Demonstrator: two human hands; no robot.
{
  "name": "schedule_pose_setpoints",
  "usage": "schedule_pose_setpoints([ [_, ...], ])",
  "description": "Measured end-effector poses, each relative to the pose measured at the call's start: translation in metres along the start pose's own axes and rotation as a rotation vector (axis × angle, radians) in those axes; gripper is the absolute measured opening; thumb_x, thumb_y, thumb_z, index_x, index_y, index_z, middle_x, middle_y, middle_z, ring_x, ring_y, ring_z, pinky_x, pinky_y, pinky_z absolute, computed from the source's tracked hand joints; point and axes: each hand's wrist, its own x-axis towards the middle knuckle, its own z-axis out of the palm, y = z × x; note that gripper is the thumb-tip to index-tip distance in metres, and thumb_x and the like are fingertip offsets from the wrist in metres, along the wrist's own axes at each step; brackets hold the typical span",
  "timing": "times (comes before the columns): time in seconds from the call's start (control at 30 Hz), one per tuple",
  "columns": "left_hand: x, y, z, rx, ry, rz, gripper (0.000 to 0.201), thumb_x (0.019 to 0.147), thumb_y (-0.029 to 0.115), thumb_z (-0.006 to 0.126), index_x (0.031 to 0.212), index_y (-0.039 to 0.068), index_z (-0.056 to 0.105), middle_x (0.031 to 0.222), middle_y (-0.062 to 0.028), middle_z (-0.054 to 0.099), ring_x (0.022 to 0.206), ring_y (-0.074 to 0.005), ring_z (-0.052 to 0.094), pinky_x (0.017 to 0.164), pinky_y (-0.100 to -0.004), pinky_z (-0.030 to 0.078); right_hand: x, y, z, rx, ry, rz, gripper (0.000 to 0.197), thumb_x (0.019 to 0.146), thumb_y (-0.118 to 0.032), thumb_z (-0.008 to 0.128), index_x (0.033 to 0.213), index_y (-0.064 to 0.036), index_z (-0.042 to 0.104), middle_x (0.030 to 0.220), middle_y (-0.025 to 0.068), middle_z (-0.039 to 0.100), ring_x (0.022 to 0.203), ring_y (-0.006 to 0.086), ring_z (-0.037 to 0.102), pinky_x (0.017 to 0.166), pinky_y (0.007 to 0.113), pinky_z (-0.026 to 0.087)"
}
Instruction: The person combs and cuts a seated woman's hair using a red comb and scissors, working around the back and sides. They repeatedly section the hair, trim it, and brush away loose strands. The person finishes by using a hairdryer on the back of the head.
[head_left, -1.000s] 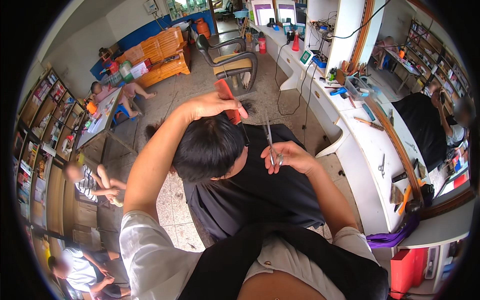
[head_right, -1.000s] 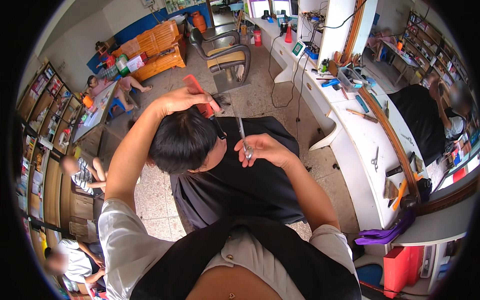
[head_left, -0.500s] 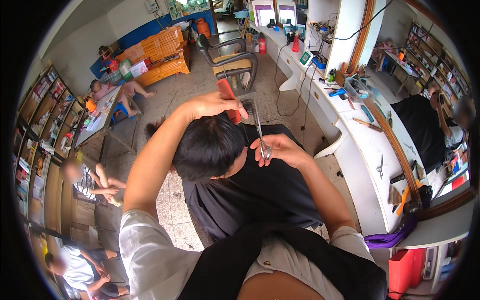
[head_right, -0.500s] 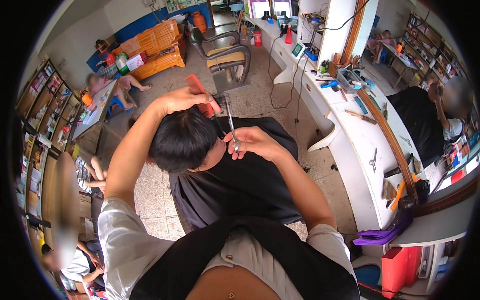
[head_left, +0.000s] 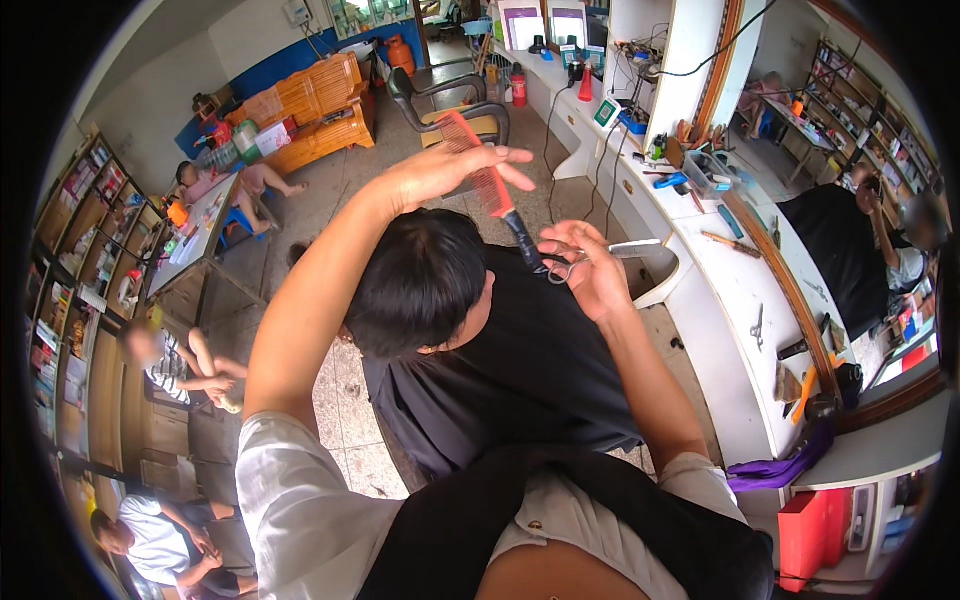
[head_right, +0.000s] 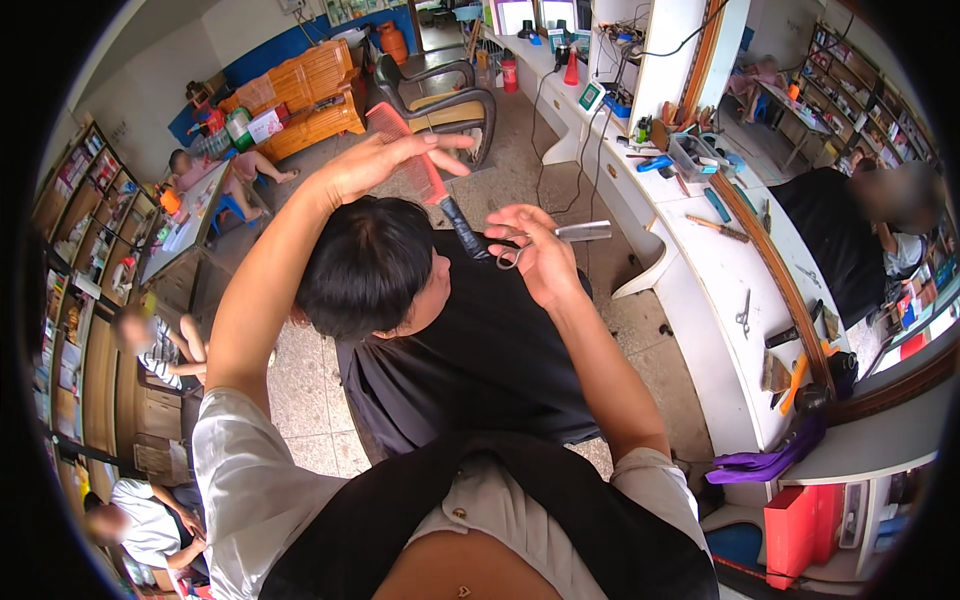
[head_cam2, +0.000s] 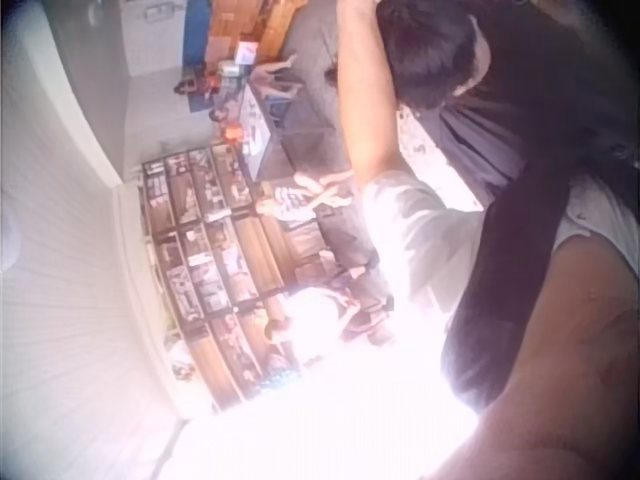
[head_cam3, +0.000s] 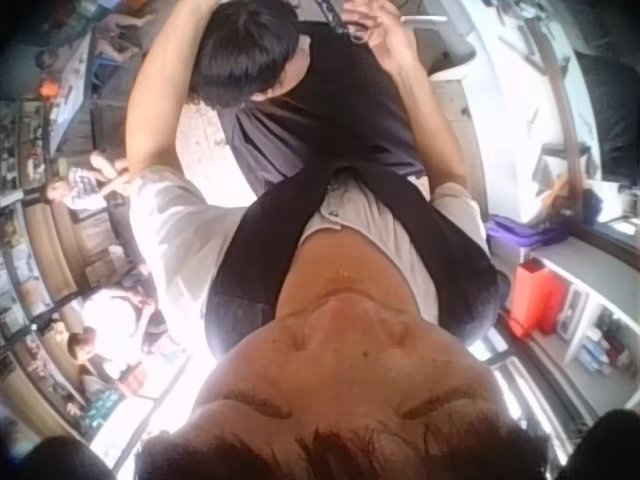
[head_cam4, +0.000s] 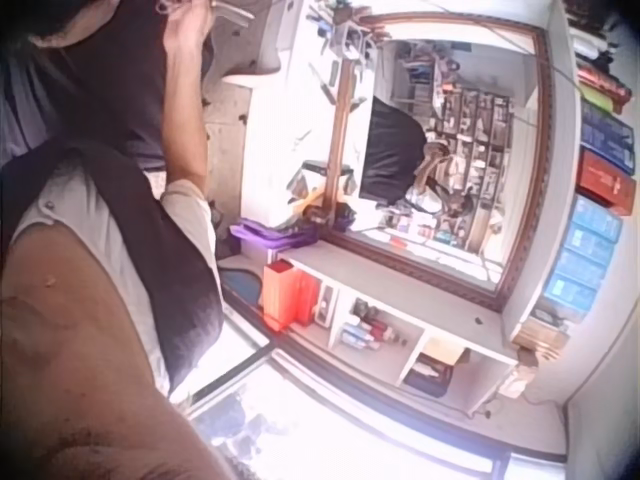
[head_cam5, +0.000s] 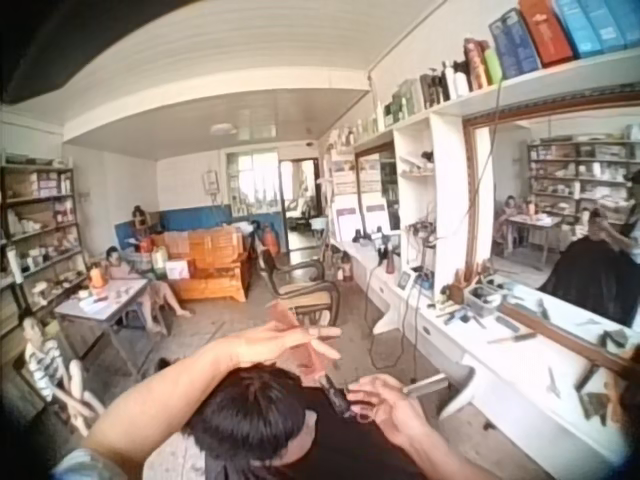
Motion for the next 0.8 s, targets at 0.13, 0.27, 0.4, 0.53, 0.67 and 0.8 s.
schedule_pose_setpoints([
  [0.13,0.002,0.005,0.010,0.071,-0.014,0.035,0.056,0.091,0.051,0.040,0.118,0.006,0.060,0.126,-0.0073,0.055,0.119,-0.0223,0.047,0.106,-0.0347,0.026,-0.023,-0.017,0.058,-0.341,-0.135,0.003,0.039,0.096,-0.030,0.045,0.118,0.0018,0.051,0.089,0.0091,0.064,0.076,0.0146,0.058,0.069,0.026,0.046],
  [0.27,-0.019,0.003,0.001,0.196,0.168,-0.060,0.065,0.089,0.057,0.041,0.120,0.001,0.057,0.125,-0.0124,0.054,0.121,-0.0225,0.044,0.105,-0.0358,0.027,-0.036,-0.001,0.068,-0.567,-0.060,-0.208,0.022,0.092,-0.011,0.052,0.109,0.0025,0.056,0.072,0.0044,0.058,0.064,0.0094,0.053,0.057,0.024,0.043],
  [0.4,-0.063,-0.032,-0.041,0.270,0.412,-0.080,0.058,0.091,0.048,0.046,0.121,-0.001,0.054,0.117,-0.0140,0.059,0.115,-0.0201,0.049,0.100,-0.0329,0.033,-0.052,0.012,0.108,-1.152,0.134,-0.622,0.023,0.083,-0.008,0.060,0.104,0.0022,0.057,0.078,0.0158,0.062,0.060,0.0234,0.060,0.057,0.030,0.048],
  [0.53,-0.079,-0.050,-0.043,0.267,0.454,-0.040,0.045,0.093,0.032,0.051,0.123,-0.002,0.051,0.110,-0.0126,0.062,0.107,-0.0164,0.053,0.093,-0.0286,0.039,-0.050,0.037,0.118,-1.433,0.187,-0.756,0.023,0.080,-0.009,0.060,0.101,0.0004,0.058,0.081,0.0165,0.062,0.068,0.0336,0.061,0.059,0.040,0.049],
  [0.67,-0.096,-0.056,-0.035,0.244,0.389,0.008,0.042,0.093,0.027,0.053,0.124,-0.001,0.050,0.109,-0.0125,0.063,0.103,-0.0146,0.055,0.090,-0.0274,0.041,-0.066,0.052,0.102,-1.581,0.334,-0.536,0.020,0.080,-0.010,0.060,0.097,-0.0017,0.060,0.077,0.0170,0.063,0.070,0.0361,0.061,0.061,0.043,0.049],
  [0.8,-0.101,-0.061,-0.023,0.194,0.377,0.130,0.039,0.089,0.024,0.058,0.119,-0.001,0.054,0.103,-0.0140,0.064,0.096,-0.0197,0.060,0.084,-0.0303,0.044,-0.092,0.074,0.022,-1.371,0.662,-0.180,0.019,0.082,-0.013,0.058,0.097,-0.0018,0.062,0.062,0.0152,0.062,0.062,0.0303,0.064,0.059,0.039,0.050],
])
